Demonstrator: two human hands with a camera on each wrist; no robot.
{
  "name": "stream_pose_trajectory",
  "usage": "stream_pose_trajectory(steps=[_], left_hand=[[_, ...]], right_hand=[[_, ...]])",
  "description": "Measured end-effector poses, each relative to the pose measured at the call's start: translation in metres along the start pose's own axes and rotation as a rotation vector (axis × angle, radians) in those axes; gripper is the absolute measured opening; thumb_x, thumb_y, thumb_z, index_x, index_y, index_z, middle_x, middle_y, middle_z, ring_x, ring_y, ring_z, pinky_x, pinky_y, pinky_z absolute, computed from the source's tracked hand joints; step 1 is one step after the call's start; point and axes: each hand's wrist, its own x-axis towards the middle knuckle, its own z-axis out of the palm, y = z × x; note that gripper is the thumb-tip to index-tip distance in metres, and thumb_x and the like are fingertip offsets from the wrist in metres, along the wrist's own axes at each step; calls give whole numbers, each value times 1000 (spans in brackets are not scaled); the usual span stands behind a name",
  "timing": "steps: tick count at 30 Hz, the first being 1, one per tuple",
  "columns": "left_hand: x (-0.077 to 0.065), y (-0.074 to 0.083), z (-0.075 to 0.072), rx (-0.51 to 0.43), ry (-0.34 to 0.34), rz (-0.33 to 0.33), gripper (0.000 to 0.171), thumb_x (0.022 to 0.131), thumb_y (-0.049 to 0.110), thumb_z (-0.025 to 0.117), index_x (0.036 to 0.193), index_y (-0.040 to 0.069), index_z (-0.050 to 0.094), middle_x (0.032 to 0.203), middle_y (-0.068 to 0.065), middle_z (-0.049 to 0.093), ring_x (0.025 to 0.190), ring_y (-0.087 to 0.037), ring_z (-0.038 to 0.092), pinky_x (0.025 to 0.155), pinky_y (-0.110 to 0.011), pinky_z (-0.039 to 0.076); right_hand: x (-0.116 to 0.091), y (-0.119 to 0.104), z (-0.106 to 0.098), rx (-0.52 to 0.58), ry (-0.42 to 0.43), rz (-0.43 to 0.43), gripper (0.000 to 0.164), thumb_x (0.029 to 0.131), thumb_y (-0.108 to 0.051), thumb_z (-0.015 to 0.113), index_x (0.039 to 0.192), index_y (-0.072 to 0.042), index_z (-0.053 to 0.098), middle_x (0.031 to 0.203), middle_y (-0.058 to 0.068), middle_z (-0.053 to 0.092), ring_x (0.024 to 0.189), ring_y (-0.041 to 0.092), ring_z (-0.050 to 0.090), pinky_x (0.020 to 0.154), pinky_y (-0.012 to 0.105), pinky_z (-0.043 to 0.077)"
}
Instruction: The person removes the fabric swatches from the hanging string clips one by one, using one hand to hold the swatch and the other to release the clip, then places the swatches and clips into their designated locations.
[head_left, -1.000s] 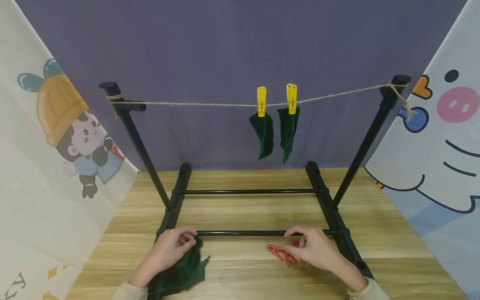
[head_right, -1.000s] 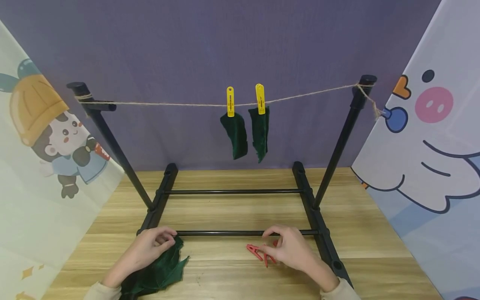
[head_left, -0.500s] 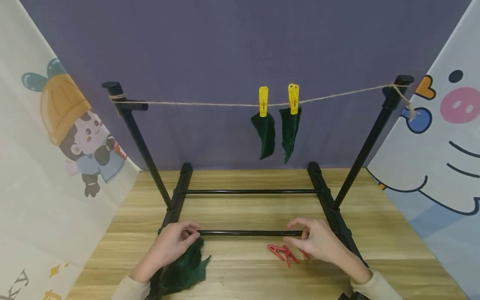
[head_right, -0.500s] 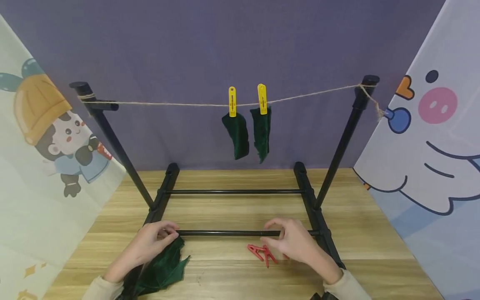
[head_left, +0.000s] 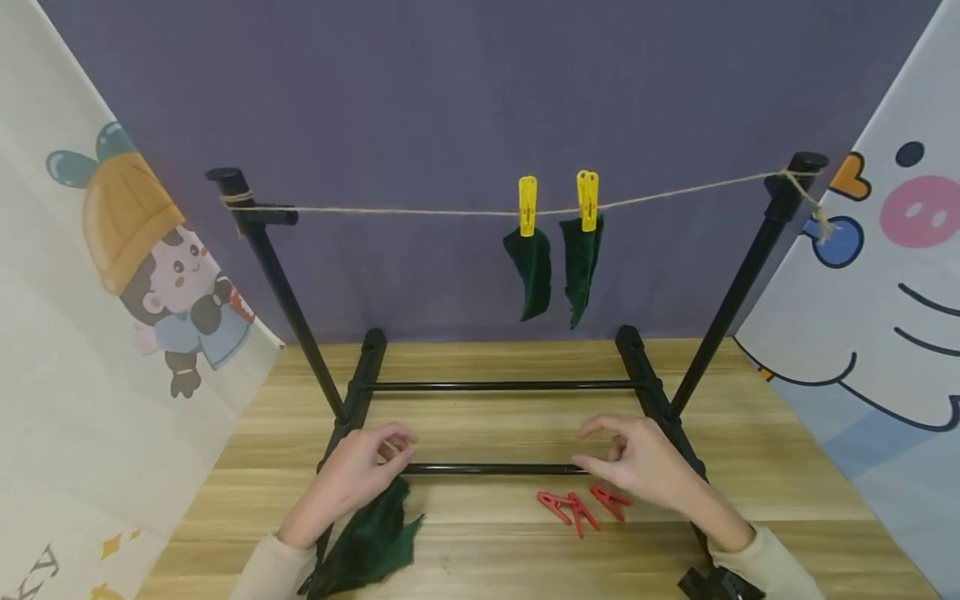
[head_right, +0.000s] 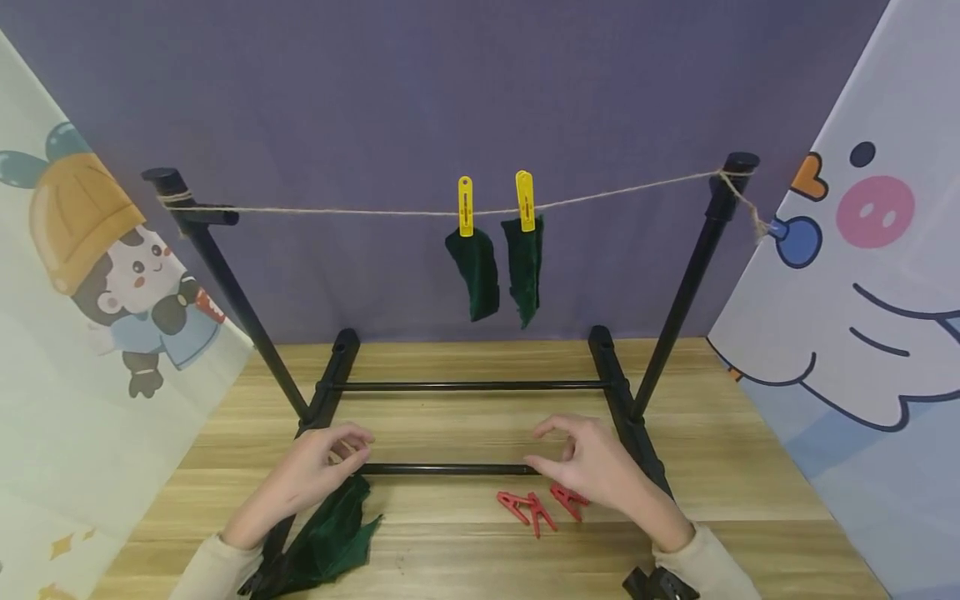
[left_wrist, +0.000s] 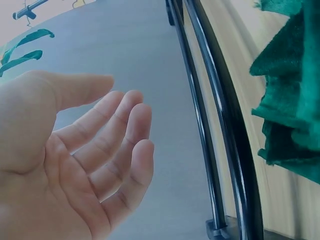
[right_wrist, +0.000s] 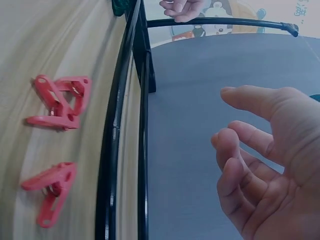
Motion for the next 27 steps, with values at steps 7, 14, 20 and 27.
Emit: stream_pose_trajectory(steps=[7, 14, 20, 27], left_hand=[[4, 2, 2, -24, 6, 12, 13, 92, 26, 66, 104, 30, 66, 89, 19, 65, 78, 0, 62, 66, -23, 50], [9, 6, 4, -54, 6, 14, 12, 93, 28, 65, 104, 31, 66, 90, 18, 64, 79, -3, 62, 65, -25, 50], [12, 9, 3, -64, 4, 36, 12, 94, 32, 63, 105, 32, 66, 91, 18, 64, 80, -3, 62, 68, -25, 51], [16, 14, -6, -85, 45, 30, 11, 94, 33, 62, 104, 31, 66, 89, 17, 64, 79, -4, 61, 66, -26, 51]], right_hand=[[3, -4, -8, -16, 10, -11, 26, 81, -47, 74, 102, -34, 66, 43, -17, 46, 34, 2, 37, 34, 23, 29], [8, -8, -13, -33, 21, -27, 25, 81, -47, 73, 102, -35, 66, 44, -18, 48, 34, 2, 39, 34, 23, 30], [14, -12, -19, -50, 41, -55, 25, 81, -48, 73, 101, -35, 66, 47, -16, 49, 37, 3, 41, 35, 24, 33], [19, -16, -27, -30, 39, -75, 25, 82, -42, 75, 103, -33, 65, 51, -13, 53, 38, 4, 44, 35, 24, 35]])
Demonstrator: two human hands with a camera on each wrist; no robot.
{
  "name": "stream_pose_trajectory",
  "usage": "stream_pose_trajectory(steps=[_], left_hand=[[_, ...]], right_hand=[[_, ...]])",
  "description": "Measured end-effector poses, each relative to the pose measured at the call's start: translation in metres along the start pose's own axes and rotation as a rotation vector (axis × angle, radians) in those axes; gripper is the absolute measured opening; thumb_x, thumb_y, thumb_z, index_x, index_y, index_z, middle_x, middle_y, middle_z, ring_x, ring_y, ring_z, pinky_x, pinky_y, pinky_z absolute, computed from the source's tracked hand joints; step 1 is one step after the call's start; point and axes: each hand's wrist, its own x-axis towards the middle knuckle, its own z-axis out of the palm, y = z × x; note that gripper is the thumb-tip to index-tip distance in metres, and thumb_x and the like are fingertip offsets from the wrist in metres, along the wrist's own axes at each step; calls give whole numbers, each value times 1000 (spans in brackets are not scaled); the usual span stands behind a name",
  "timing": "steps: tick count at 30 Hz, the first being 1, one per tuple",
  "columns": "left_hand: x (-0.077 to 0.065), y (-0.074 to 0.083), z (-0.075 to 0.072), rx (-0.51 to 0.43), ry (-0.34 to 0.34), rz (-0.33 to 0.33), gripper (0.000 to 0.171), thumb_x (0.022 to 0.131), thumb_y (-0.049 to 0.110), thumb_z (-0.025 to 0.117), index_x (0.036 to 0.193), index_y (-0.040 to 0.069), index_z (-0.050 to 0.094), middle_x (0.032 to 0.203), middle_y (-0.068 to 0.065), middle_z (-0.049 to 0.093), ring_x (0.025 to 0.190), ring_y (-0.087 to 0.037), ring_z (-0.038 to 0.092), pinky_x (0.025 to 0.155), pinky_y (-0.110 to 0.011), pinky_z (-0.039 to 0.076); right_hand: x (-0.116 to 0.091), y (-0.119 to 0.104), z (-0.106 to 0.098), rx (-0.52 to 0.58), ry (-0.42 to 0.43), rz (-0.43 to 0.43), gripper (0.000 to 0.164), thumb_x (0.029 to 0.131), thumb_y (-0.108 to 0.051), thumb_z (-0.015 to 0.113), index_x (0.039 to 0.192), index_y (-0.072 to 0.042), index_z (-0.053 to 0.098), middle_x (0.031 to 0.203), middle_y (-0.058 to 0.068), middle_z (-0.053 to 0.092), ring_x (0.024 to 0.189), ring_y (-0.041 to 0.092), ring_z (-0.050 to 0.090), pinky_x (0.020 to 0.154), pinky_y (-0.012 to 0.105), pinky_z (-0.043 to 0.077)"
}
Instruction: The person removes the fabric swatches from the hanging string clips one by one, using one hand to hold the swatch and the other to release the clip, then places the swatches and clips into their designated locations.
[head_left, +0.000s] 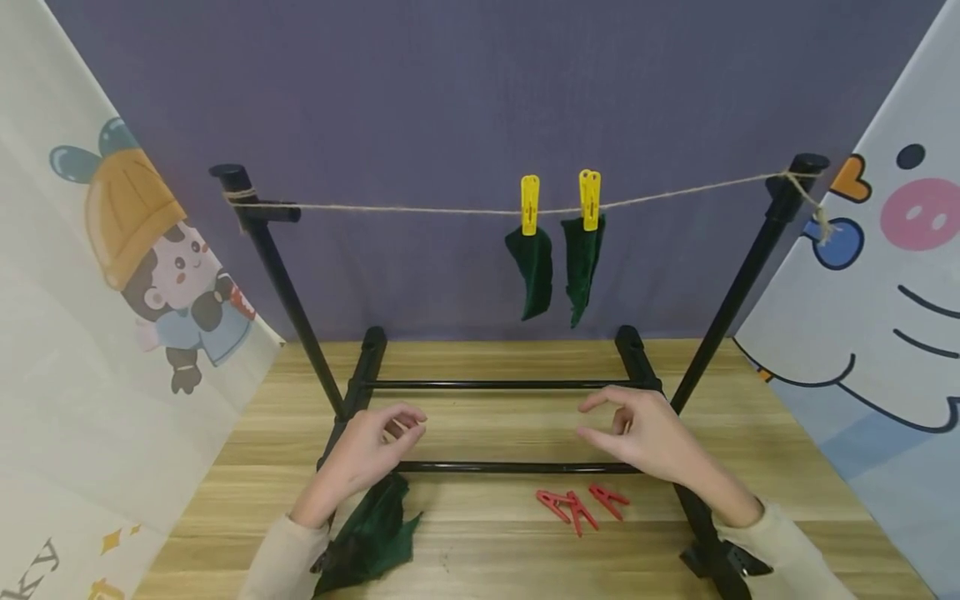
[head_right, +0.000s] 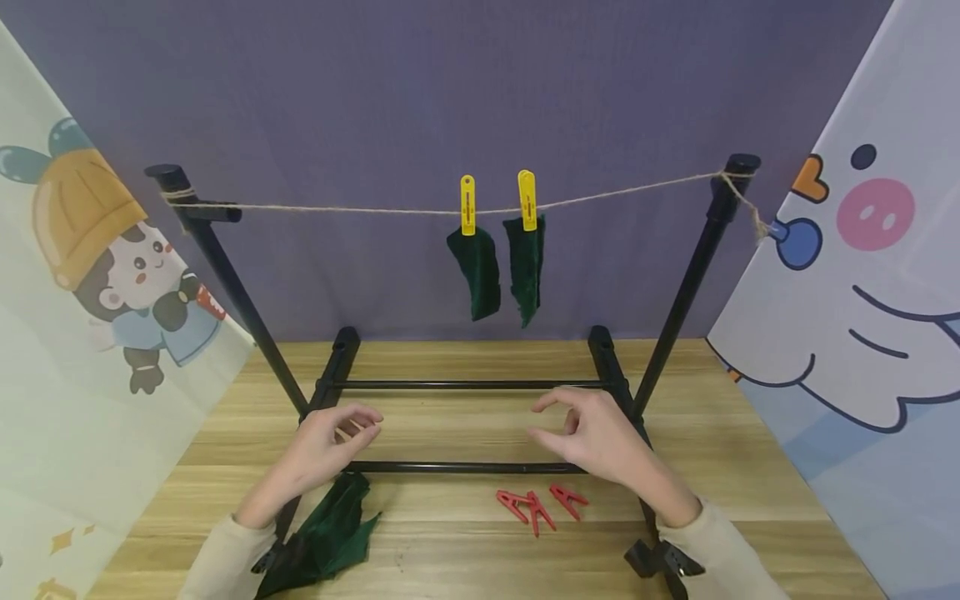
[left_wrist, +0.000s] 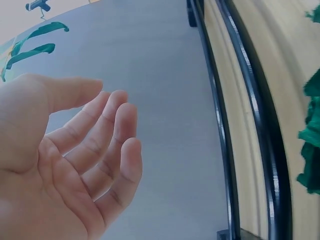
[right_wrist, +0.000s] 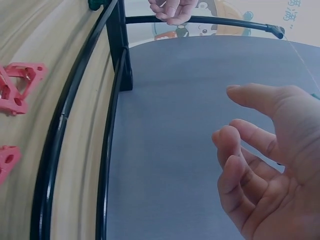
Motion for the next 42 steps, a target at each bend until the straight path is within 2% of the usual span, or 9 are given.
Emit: stream_pose_trajectory(steps=[9, 14, 21, 32, 42], left_hand=[[7, 6, -4, -16, 0, 28, 12, 94, 34, 62, 106, 34, 65, 93, 17, 64, 82, -4, 61, 71, -29, 51], [10, 10, -4, -28, -3, 27, 12, 95, 35, 61, 106, 35, 65, 93, 19, 63, 83, -2, 60, 73, -29, 51], [14, 19, -6, -55, 0, 39, 11, 95, 36, 60, 105, 36, 65, 95, 18, 63, 85, -3, 60, 73, -29, 51], [20, 25, -10, -89, 17, 76, 11, 94, 36, 62, 105, 35, 66, 95, 16, 64, 86, -7, 61, 70, -29, 51], [29, 37, -16, -96, 33, 106, 12, 95, 36, 61, 105, 33, 66, 94, 16, 65, 83, -3, 60, 67, -29, 52]], right_hand=[[8, -4, -7, -30, 25, -9, 28, 81, -47, 74, 104, -33, 65, 52, -17, 54, 40, 4, 47, 36, 25, 34], [12, -8, -12, -42, 40, -14, 28, 81, -46, 75, 103, -32, 67, 57, -17, 56, 42, 5, 47, 36, 25, 35], [17, -15, -19, -40, 59, -29, 26, 81, -43, 76, 102, -32, 67, 55, -15, 55, 40, 6, 45, 36, 25, 34], [20, -21, -29, -43, 77, -16, 25, 82, -43, 74, 104, -33, 67, 48, -13, 50, 37, 7, 39, 35, 25, 30], [23, -27, -39, -33, 112, -32, 23, 83, -38, 75, 104, -33, 67, 48, -13, 50, 38, 9, 41, 37, 25, 32]])
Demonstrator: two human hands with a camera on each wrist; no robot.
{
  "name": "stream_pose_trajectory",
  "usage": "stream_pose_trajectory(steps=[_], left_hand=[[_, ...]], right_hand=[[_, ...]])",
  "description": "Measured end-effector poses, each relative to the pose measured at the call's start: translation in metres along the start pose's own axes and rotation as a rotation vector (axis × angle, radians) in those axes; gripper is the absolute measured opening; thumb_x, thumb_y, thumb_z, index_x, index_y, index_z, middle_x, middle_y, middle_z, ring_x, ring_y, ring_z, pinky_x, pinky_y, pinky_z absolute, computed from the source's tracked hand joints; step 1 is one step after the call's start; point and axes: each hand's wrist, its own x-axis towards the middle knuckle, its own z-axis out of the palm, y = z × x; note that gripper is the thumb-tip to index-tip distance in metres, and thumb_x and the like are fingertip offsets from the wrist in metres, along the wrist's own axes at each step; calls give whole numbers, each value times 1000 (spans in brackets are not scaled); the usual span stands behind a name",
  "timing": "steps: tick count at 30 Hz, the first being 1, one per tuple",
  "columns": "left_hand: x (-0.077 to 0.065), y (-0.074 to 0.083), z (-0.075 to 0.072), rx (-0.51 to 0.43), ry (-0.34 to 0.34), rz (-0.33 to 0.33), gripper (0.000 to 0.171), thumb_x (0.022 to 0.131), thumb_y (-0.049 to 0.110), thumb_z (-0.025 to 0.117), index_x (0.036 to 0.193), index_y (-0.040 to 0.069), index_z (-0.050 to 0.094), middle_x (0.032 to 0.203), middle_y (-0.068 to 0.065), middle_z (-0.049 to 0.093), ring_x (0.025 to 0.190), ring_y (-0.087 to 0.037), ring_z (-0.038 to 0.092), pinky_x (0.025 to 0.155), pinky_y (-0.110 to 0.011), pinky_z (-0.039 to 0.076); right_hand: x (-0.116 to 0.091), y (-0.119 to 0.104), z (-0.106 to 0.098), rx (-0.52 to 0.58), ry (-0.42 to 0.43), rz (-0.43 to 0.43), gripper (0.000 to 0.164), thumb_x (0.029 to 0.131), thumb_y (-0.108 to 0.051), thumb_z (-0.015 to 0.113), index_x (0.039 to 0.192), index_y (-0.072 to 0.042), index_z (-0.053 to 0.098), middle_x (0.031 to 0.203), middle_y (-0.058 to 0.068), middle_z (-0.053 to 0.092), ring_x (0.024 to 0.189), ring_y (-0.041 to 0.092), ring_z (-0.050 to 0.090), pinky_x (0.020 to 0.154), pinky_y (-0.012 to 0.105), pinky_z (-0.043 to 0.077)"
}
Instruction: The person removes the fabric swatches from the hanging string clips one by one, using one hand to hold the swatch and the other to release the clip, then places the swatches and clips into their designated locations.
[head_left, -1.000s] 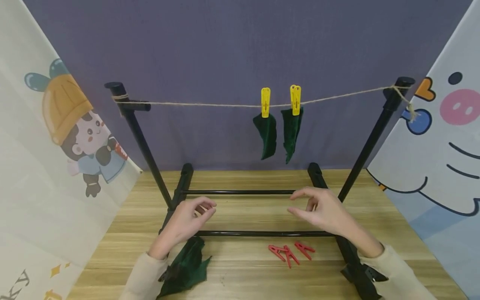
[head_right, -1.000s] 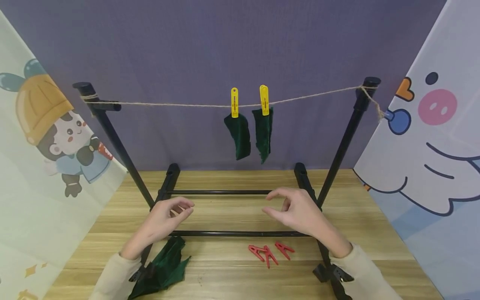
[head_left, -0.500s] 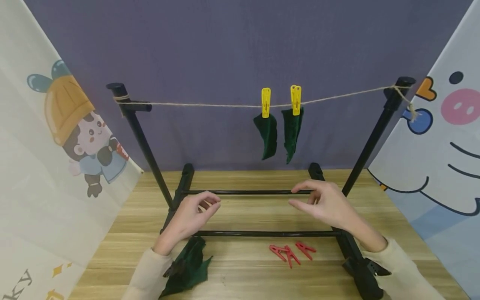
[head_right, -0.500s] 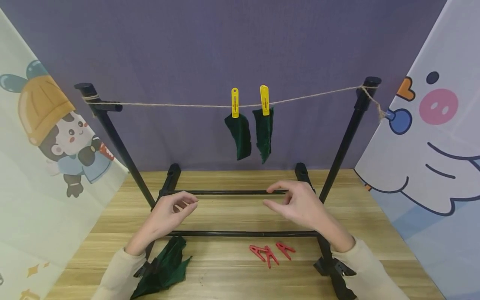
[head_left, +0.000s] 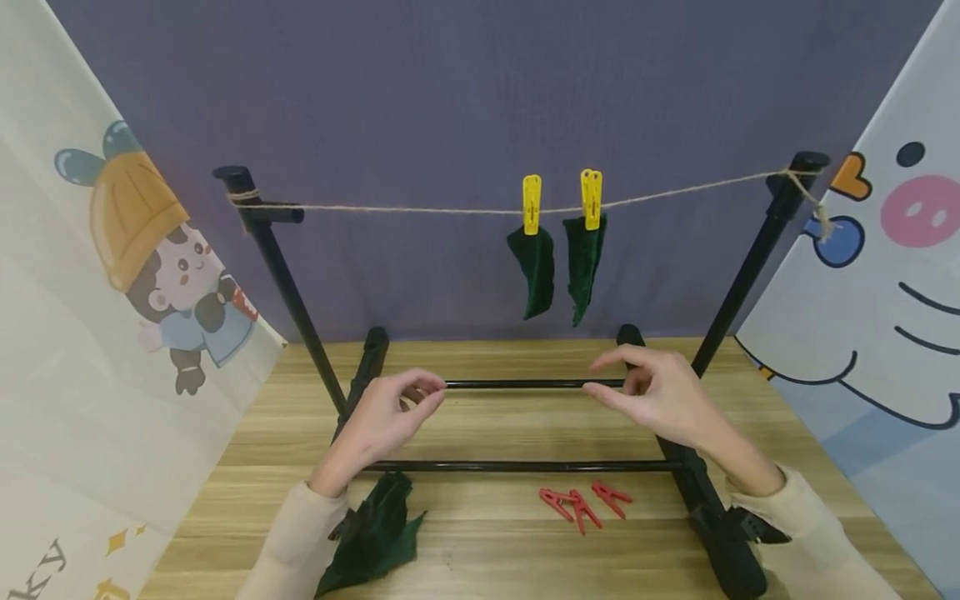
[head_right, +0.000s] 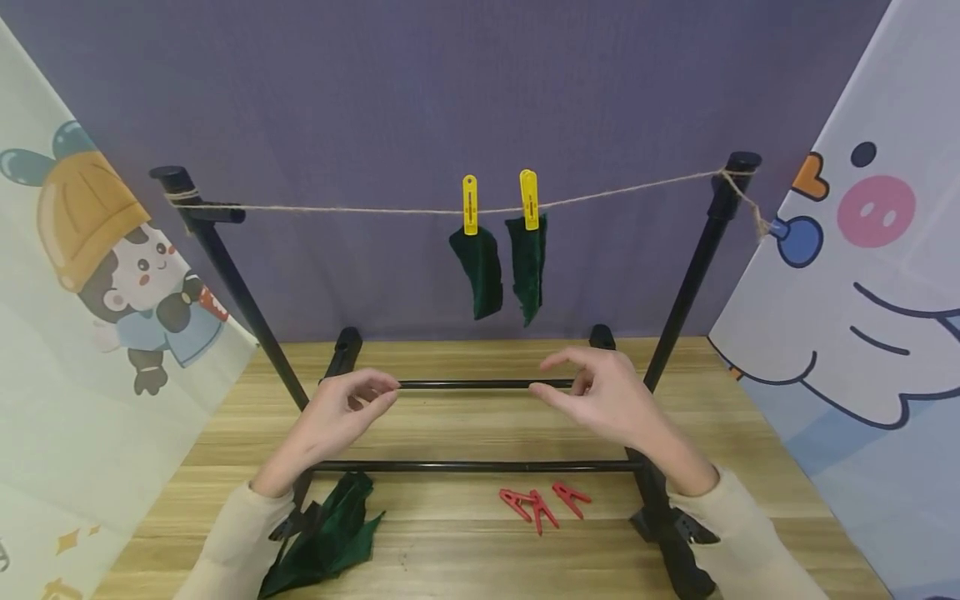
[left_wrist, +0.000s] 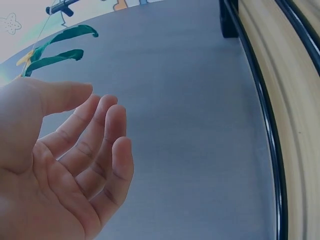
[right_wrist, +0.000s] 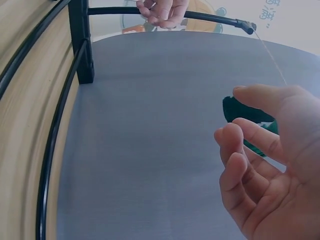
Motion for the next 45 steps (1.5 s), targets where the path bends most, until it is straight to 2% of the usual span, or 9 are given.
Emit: stream_pose_trajectory(steps=[7, 13, 22, 30, 40, 45], left_hand=[[8, 9, 4, -37, 13, 24, 14, 95, 36, 60, 107, 31, 65, 97, 15, 65, 83, -4, 61, 69, -29, 52], [15, 17, 6, -73, 37, 31, 17, 94, 40, 60, 107, 30, 65, 97, 13, 65, 82, -4, 62, 71, -29, 53], [21, 24, 7, -133, 68, 51, 16, 94, 37, 60, 108, 31, 66, 99, 11, 65, 83, -14, 63, 70, -31, 54], [28, 30, 9, -162, 97, 74, 15, 94, 35, 61, 107, 30, 66, 101, 11, 65, 83, -10, 63, 69, -32, 53], [34, 36, 10, -181, 109, 76, 15, 94, 36, 62, 106, 28, 66, 102, 10, 64, 84, -14, 64, 70, -35, 53], [37, 38, 11, -193, 109, 85, 15, 95, 35, 61, 107, 28, 66, 102, 10, 64, 84, -12, 63, 71, -38, 53]], right_hand=[[7, -4, -8, 8, 20, 16, 21, 84, -38, 75, 103, -34, 67, 47, -10, 49, 38, 10, 40, 37, 26, 31], [14, -9, -13, 7, 28, -22, 20, 85, -33, 74, 104, -32, 67, 46, -11, 48, 38, 10, 40, 37, 26, 32], [21, -14, -20, -30, 58, -23, 16, 87, -36, 71, 103, -34, 67, 46, -12, 49, 37, 10, 40, 36, 26, 31], [26, -18, -26, -41, 90, -38, 14, 88, -36, 70, 101, -35, 67, 45, -14, 49, 35, 10, 39, 35, 26, 30], [31, -24, -33, -50, 108, -43, 14, 88, -36, 70, 102, -34, 67, 45, -16, 51, 34, 9, 39, 33, 27, 27], [34, -28, -36, -54, 110, -35, 15, 88, -37, 70, 102, -34, 67, 46, -16, 52, 34, 10, 39, 33, 27, 27]])
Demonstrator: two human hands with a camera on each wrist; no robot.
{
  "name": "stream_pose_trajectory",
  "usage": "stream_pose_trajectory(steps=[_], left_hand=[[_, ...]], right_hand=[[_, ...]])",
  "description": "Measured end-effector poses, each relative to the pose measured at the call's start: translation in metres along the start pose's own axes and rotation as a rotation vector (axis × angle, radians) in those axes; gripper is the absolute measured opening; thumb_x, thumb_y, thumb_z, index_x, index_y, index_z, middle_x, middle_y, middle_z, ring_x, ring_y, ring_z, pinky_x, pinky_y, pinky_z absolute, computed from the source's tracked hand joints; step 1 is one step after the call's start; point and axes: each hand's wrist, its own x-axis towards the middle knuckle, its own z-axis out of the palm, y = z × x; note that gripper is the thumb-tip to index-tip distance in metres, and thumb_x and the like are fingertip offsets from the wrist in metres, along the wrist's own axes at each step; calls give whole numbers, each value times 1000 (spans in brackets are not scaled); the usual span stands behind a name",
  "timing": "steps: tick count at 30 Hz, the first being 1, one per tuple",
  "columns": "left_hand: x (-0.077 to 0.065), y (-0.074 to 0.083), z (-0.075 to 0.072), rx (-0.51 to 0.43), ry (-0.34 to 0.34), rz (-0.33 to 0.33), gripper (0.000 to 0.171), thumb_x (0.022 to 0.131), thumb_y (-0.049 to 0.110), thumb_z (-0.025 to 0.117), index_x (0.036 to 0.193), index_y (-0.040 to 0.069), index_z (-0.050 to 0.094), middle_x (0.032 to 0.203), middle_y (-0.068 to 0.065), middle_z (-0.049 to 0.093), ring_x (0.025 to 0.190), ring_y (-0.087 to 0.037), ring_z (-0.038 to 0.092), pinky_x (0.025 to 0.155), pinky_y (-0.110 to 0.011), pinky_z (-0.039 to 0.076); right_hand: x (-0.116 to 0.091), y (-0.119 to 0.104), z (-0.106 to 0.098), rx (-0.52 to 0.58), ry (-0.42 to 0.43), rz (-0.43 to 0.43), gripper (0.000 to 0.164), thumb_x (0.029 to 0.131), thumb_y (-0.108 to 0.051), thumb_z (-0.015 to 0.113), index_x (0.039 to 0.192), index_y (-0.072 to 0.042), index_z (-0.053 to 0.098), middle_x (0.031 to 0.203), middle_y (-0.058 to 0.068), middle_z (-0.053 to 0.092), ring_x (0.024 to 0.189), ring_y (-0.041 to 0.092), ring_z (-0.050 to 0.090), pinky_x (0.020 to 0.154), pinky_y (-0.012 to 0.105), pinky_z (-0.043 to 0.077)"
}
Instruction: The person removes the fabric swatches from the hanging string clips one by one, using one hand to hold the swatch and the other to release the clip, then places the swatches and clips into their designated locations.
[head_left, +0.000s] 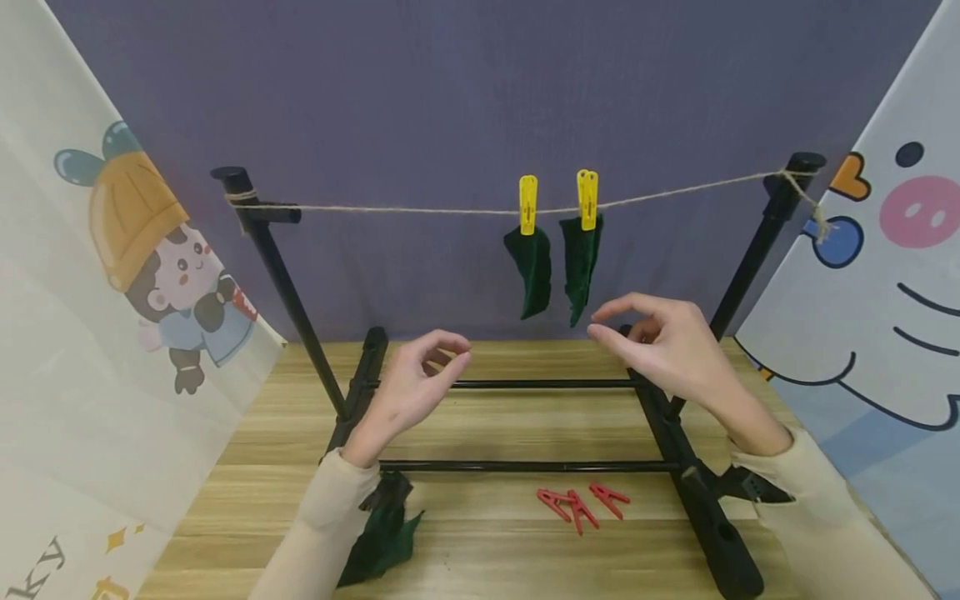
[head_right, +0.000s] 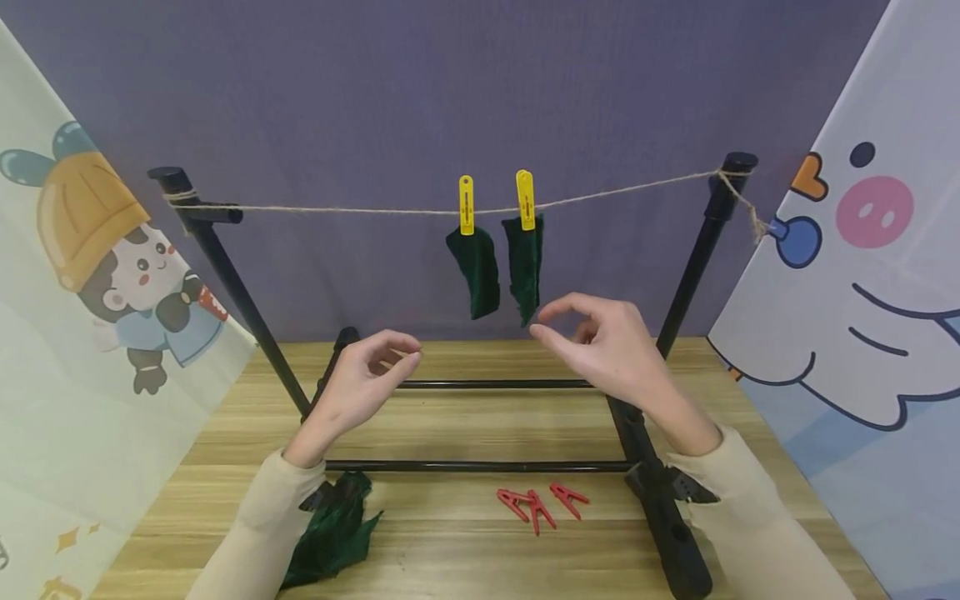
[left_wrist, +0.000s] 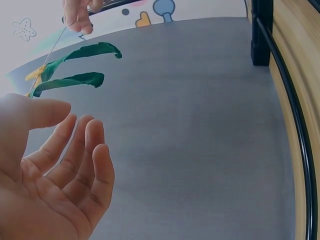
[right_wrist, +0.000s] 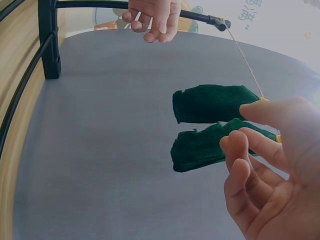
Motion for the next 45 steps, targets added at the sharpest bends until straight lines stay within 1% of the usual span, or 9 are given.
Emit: stream_pose_trajectory(steps=[6, 14, 22, 26, 29, 33, 37, 41, 45], left_hand=[[4, 1, 3, -18, 22, 23, 15, 94, 35, 62, 106, 28, 67, 102, 9, 64, 87, -12, 62, 72, -41, 52], [10, 8, 5, -12, 52, 31, 16, 94, 32, 62, 107, 24, 67, 103, 10, 65, 92, -10, 60, 72, -36, 51], [11, 49, 1, -49, 8, 37, 15, 94, 17, 63, 108, 11, 67, 103, -2, 65, 93, -18, 61, 73, -36, 52], [14, 57, 2, -73, -10, 45, 15, 94, 15, 62, 108, 10, 67, 103, -3, 65, 92, -18, 60, 74, -36, 51], [17, 57, 5, -85, 0, 57, 15, 94, 15, 62, 107, 11, 67, 102, -2, 66, 91, -17, 60, 74, -35, 51], [24, 41, 11, -100, 26, 69, 15, 94, 19, 62, 108, 16, 67, 102, 2, 66, 91, -15, 60, 75, -35, 51], [31, 26, 16, -114, 52, 73, 16, 95, 29, 61, 108, 22, 67, 102, 8, 65, 92, -11, 59, 77, -34, 51], [36, 25, 17, -147, 76, 94, 20, 95, 37, 59, 109, 25, 67, 104, 10, 65, 95, -11, 59, 78, -34, 51], [40, 29, 19, -174, 86, 111, 23, 95, 40, 58, 110, 25, 67, 107, 10, 64, 97, -12, 59, 79, -36, 50]], right_hand=[[6, -4, -1, 6, 12, -11, 14, 89, -38, 69, 102, -34, 67, 45, -14, 50, 34, 11, 37, 34, 28, 27], [16, -10, -4, 9, 37, -40, 14, 88, -37, 69, 101, -33, 67, 45, -14, 51, 34, 11, 38, 34, 28, 26], [21, -19, -8, 31, 45, -9, 15, 89, -39, 67, 102, -32, 68, 48, -13, 56, 37, 11, 49, 33, 28, 29], [26, -24, -7, 33, 56, -23, 16, 90, -40, 66, 102, -30, 68, 48, -13, 56, 37, 10, 49, 33, 29, 29], [30, -28, -8, 37, 69, -36, 16, 90, -40, 65, 102, -30, 68, 47, -13, 56, 38, 9, 50, 32, 29, 28], [36, -34, -11, 44, 82, -47, 16, 90, -41, 65, 102, -30, 68, 46, -12, 56, 39, 8, 53, 32, 30, 28], [42, -41, -14, 47, 95, -57, 15, 90, -41, 65, 100, -31, 68, 46, -12, 55, 38, 9, 52, 32, 29, 28], [50, -49, -16, 58, 114, -81, 14, 90, -40, 66, 100, -31, 68, 46, -11, 56, 38, 9, 52, 31, 29, 27], [55, -64, -21, 57, 132, -100, 13, 90, -34, 67, 101, -26, 69, 43, -9, 53, 32, 6, 45, 31, 29, 23]])
